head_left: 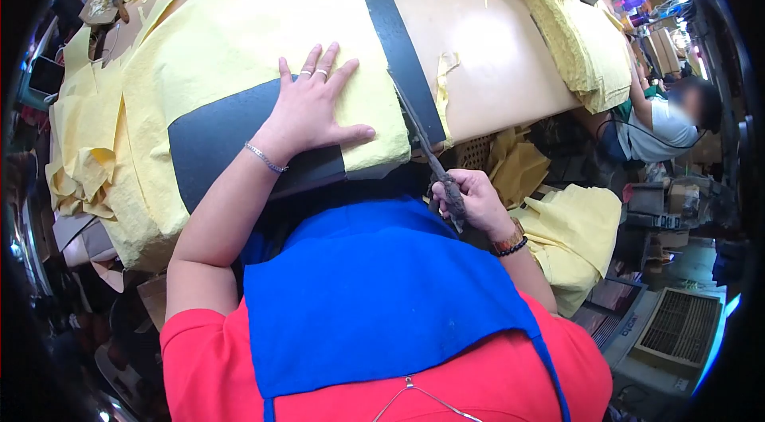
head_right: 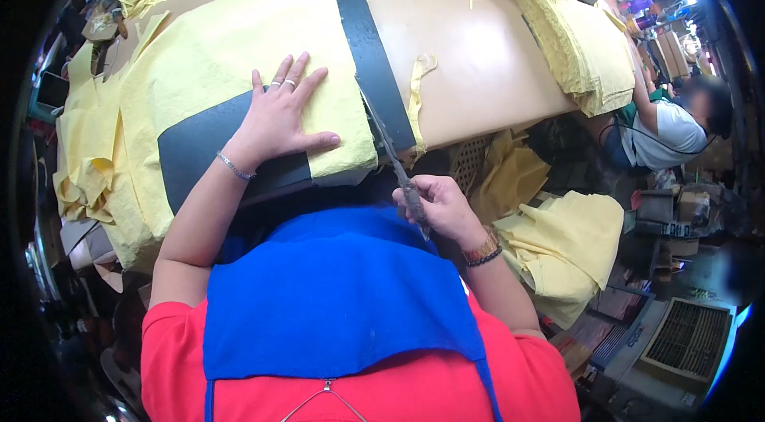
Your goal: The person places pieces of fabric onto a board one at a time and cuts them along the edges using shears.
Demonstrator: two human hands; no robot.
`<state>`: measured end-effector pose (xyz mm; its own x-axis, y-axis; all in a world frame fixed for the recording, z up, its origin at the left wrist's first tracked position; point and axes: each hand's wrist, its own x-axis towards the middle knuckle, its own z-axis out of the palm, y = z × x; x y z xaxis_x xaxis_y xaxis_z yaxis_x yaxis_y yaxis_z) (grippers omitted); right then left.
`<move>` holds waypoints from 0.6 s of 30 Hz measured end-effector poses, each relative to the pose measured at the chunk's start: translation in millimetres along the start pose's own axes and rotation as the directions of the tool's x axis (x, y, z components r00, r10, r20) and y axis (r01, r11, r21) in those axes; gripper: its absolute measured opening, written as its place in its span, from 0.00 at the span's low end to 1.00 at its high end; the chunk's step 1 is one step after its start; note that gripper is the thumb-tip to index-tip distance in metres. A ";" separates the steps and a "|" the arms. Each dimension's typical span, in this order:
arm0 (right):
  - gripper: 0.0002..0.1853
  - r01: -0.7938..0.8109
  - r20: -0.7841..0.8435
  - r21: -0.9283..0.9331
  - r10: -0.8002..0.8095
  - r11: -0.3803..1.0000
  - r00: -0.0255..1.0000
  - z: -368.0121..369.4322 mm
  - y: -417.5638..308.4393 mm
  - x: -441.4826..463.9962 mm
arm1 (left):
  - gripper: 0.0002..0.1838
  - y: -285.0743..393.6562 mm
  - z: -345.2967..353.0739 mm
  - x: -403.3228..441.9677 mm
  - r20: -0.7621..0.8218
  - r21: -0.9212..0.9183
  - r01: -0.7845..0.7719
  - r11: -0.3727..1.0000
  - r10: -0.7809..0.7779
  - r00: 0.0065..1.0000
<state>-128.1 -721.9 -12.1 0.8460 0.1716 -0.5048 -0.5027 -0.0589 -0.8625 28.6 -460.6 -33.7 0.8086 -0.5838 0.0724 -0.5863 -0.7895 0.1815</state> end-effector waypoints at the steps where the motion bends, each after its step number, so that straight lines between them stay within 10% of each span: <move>1: 0.10 0.001 0.000 0.019 -0.001 1.000 1.000 -0.1 0.9 -0.1 | 0.58 -0.4 0.9 -0.4 -0.004 0.001 -0.002 1.000 0.002 1.000; 18: 0.15 0.016 0.007 0.147 -0.017 0.989 1.000 -7.5 10.7 3.5 | 0.58 3.8 0.3 -2.1 0.004 -0.015 -0.029 0.999 0.029 1.000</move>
<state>-129.1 -729.4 -23.4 0.8530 0.1796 -0.4900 -0.5102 0.0890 -0.8555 24.8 -462.4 -33.5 0.7911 -0.6072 0.0733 -0.6086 -0.7695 0.1937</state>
